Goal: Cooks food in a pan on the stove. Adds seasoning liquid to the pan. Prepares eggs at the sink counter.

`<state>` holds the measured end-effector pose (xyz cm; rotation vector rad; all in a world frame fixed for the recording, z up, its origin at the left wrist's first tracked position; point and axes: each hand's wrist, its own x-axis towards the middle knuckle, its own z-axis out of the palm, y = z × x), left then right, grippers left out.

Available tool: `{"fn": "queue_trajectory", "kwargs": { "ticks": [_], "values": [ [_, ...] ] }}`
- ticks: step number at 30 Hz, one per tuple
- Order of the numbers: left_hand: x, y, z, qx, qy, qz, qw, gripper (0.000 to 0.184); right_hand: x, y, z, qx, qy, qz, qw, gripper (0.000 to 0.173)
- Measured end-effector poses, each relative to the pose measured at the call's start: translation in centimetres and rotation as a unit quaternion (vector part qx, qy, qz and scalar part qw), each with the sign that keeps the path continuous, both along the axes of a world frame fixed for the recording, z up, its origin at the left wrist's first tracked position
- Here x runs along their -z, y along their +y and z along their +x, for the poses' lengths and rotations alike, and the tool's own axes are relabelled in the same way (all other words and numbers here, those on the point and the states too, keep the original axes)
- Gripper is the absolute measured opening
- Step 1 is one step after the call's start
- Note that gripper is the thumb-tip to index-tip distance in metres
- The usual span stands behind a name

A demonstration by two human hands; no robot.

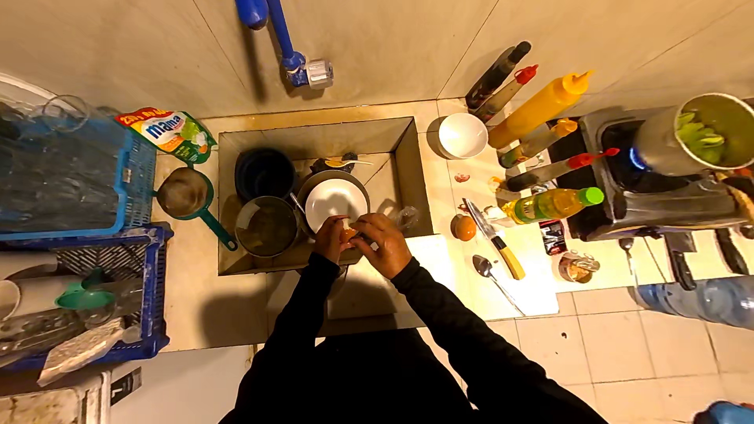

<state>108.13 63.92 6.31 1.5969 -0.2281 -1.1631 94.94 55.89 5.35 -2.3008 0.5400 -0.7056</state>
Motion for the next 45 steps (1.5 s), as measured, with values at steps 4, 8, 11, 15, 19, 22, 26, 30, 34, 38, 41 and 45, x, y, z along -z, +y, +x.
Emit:
{"fn": "queue_trajectory", "kwargs": {
  "ticks": [4,8,11,15,19,22,26,30,34,38,41,45],
  "values": [
    [0.1,-0.2,-0.5,0.037,-0.060,0.027,0.997,0.035,0.3,0.5,0.5,0.008,-0.015,0.003,1.000,0.017],
    [0.6,0.0,-0.5,0.059,-0.130,0.021,0.989,0.032,-0.2,0.3,0.7,0.003,0.014,0.069,0.998,0.014],
    [0.3,0.1,-0.6,0.064,-0.147,-0.004,0.987,0.029,-1.0,0.1,0.7,-0.006,0.042,0.106,0.993,0.016],
    [0.6,0.3,-0.5,0.072,-0.157,-0.025,0.985,0.029,-1.1,-0.1,0.7,-0.018,0.060,0.117,0.991,0.016],
    [0.9,0.6,-0.5,0.076,-0.142,-0.023,0.987,0.028,-1.0,-0.1,0.5,-0.039,0.077,0.102,0.991,0.012],
    [1.5,0.6,-0.7,0.055,-0.109,-0.023,0.992,0.026,-0.8,-0.2,0.3,-0.060,0.073,0.066,0.993,0.006],
    [0.6,0.3,-0.6,-0.034,0.030,-0.014,0.999,0.034,-0.7,-0.4,-0.8,-0.059,0.109,0.060,0.991,0.007],
    [0.4,0.3,0.0,-0.049,0.024,-0.013,0.998,0.040,-0.7,-0.4,-1.3,0.014,0.154,0.135,0.979,0.024],
    [1.2,0.5,-0.9,-0.021,-0.072,-0.037,0.996,0.039,0.5,1.0,0.0,0.073,0.039,0.232,0.969,0.040],
    [1.1,0.5,-1.9,0.002,-0.131,-0.058,0.990,0.032,1.4,2.0,1.0,0.118,-0.018,0.215,0.969,0.031],
    [1.2,0.8,-2.1,0.005,-0.153,-0.071,0.986,0.030,1.5,2.2,0.9,0.128,-0.032,0.190,0.973,0.027],
    [1.2,0.8,-2.5,-0.004,-0.146,-0.080,0.986,0.031,1.2,2.2,0.9,0.133,-0.040,0.170,0.976,0.028]
  ]
}}
